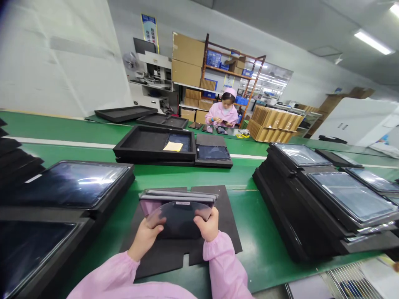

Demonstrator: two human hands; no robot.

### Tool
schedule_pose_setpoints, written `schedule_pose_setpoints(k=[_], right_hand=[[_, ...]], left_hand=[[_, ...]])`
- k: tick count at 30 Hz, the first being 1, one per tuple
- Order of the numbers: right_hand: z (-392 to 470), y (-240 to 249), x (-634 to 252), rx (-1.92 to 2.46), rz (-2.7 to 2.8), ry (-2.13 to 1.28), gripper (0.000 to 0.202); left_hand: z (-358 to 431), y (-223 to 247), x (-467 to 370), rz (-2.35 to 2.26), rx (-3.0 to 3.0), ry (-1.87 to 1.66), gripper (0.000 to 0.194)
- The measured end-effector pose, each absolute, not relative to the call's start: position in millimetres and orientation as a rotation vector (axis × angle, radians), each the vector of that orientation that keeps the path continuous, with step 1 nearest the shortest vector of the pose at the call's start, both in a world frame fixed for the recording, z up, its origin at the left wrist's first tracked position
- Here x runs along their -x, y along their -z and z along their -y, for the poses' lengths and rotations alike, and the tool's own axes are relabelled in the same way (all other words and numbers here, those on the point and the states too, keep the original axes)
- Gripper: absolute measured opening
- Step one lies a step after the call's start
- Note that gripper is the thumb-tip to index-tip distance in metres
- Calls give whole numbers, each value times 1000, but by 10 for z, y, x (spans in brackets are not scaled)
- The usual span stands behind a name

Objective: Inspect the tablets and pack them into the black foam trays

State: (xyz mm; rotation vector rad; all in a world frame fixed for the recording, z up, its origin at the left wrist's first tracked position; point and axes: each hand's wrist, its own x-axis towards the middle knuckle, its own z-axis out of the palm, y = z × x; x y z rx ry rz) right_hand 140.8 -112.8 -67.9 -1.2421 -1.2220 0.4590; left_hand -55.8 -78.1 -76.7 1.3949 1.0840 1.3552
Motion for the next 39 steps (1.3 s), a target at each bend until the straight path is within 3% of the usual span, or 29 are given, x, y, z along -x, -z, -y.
schedule_pose_setpoints(k=[3, 10, 14, 17, 21, 29, 34, 39], right_hand=[[1192, 633, -1425, 1194, 1244, -436, 43], [1287, 327, -1294, 1046, 1237, -347, 29], [1388, 146, -1077, 926, 1322, -281, 27], [1455, -11, -995, 890, 1424, -274, 44], [1500, -233, -1129, 1068, 1450, -548, 64], [1351, -425, -1510, 996, 1333, -858, 34], [1267, -390, -1505, 958, 1301, -893, 41], [1226, -396, -1516, 1009, 1316, -837, 33]], left_hand=[[814, 721, 553, -1148, -1353, -1464, 68], [980, 184, 264, -1160, -1113, -1810, 44], [619, -117, 67, -1061, -1248, -2002, 48], [252, -261, -43, -809, -1384, -1875, 56], [-24, -292, -182, -592, -1507, -1622, 61], [-33, -245, -298, -485, -1620, -1360, 65], [-100, -245, -316, -510, -1593, -1369, 62], [-189, -211, -355, -595, -1524, -1427, 63]])
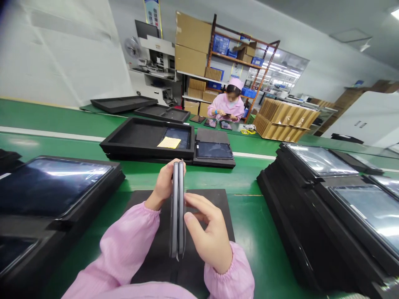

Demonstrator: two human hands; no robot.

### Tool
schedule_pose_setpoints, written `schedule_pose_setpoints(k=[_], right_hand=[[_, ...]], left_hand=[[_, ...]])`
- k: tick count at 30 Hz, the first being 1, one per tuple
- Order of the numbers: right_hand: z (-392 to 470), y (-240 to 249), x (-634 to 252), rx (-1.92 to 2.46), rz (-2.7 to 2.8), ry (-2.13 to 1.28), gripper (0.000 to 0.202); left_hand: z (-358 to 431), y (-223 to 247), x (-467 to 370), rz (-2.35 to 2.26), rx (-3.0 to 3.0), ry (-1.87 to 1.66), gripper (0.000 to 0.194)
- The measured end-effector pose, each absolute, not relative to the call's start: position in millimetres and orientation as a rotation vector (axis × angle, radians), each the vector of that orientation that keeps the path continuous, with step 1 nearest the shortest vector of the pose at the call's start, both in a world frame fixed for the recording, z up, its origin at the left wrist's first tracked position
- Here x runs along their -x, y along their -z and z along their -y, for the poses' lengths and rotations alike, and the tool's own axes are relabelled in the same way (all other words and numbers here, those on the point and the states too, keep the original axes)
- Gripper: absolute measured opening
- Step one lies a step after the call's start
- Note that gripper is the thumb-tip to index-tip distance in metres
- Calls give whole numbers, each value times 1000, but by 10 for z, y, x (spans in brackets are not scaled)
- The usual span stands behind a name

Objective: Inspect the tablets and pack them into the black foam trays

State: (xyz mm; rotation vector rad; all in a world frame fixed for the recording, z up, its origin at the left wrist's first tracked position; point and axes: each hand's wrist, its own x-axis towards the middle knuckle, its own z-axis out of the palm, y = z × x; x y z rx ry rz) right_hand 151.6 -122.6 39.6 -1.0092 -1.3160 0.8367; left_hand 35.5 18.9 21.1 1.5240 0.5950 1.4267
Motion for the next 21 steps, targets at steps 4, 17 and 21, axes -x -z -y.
schedule_pose_setpoints(k=[4, 17, 21], right_hand=[[1213, -456, -1576, 1049, 1311, -824, 27], [1200, -411, -1981, 1188, 1229, -867, 29], [1195, -446, -1975, 1147, 1206, -893, 31]], left_hand=[[-208, -197, -391, -671, -1543, -1430, 67], [-200, -68, -549, -750, -1770, -1427, 59], [-193, -95, -534, -758, -1789, -1422, 57]])
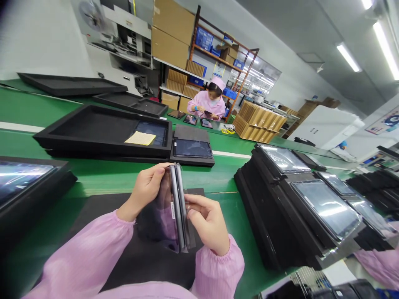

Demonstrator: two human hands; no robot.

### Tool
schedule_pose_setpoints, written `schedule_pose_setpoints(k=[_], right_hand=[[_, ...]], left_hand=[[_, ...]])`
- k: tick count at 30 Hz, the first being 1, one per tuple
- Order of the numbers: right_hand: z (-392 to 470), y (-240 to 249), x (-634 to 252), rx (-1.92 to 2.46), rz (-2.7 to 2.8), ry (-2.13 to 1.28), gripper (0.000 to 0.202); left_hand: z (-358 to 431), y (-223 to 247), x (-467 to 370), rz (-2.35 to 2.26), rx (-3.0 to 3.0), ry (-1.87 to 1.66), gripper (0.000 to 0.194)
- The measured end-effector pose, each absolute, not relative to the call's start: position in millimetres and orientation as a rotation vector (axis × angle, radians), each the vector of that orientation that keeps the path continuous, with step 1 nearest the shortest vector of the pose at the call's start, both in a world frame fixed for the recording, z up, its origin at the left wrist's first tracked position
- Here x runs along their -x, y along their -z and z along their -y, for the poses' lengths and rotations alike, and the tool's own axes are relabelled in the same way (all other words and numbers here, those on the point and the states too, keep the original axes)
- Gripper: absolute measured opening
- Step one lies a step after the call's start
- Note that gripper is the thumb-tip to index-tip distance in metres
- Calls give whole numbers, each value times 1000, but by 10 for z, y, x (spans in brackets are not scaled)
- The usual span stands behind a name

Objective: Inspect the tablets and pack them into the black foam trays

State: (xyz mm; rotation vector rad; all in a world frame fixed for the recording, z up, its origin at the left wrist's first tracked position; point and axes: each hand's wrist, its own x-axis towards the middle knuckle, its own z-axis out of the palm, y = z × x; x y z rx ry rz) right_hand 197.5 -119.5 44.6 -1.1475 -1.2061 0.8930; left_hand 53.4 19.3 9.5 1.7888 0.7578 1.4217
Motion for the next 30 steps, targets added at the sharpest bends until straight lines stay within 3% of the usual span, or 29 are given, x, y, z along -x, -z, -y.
schedule_pose_setpoints(k=[12, 22, 30], right_hand=[[1204, -398, -1985, 1135, 1204, -1034, 31], [1061, -400, -1862, 1045, 1398, -1056, 49], [1089, -408, -1819, 1058, 1414, -1023, 50]], left_hand=[[-206, -115, -527, -799, -1761, -1434, 57], [-245, -99, -503, -834, -1689, -1509, 52], [-220, -119, -509, -854, -1691, -1528, 55]])
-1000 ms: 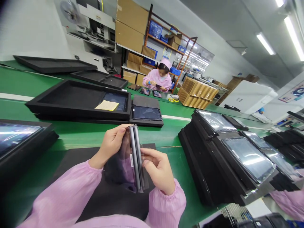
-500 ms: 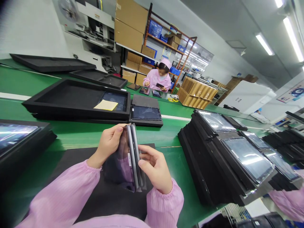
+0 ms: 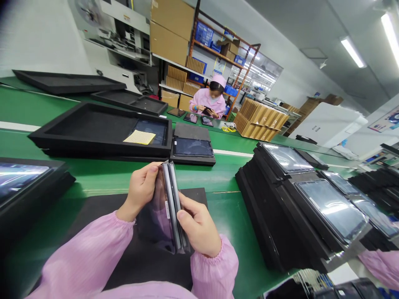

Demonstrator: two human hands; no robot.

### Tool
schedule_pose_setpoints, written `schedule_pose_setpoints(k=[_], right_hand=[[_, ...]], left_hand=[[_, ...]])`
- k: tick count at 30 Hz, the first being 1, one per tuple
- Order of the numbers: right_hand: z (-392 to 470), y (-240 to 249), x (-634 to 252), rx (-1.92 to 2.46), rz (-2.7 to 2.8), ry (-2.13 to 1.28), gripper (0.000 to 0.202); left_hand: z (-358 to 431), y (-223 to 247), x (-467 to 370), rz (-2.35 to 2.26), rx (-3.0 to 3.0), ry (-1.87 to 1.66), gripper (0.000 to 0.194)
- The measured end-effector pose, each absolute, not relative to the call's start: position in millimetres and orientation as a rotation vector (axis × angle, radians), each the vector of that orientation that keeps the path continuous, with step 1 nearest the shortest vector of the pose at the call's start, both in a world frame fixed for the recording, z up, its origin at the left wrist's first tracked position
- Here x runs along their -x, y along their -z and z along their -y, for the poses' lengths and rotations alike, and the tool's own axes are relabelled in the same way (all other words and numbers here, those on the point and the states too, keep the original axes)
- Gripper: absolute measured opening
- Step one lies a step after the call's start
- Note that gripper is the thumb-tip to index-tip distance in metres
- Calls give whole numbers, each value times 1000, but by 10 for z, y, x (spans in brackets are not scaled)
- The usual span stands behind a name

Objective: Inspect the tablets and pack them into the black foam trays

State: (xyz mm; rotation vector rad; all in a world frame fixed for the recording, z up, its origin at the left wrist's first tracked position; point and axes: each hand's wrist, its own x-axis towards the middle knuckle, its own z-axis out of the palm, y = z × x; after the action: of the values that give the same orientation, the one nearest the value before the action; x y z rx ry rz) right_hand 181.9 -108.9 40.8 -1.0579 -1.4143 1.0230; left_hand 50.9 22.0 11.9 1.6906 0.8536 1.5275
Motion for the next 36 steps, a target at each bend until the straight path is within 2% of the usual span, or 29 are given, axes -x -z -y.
schedule_pose_setpoints(k=[7, 14, 29, 36], right_hand=[[1078, -314, -1741, 950, 1356, -1123, 42], [1092, -211, -1767, 918, 1233, -1192, 51], [1065, -262, -1807, 920, 1278, -1252, 56], [1092, -321, -1793, 889, 1322, -1267, 57]], left_hand=[[-266, -143, -460, -835, -1620, -1602, 63], [-269, -134, -460, -811, -1625, -1611, 62], [-268, -141, -465, -819, -1652, -1596, 60], [-271, -101, -458, -786, -1640, -1597, 69]])
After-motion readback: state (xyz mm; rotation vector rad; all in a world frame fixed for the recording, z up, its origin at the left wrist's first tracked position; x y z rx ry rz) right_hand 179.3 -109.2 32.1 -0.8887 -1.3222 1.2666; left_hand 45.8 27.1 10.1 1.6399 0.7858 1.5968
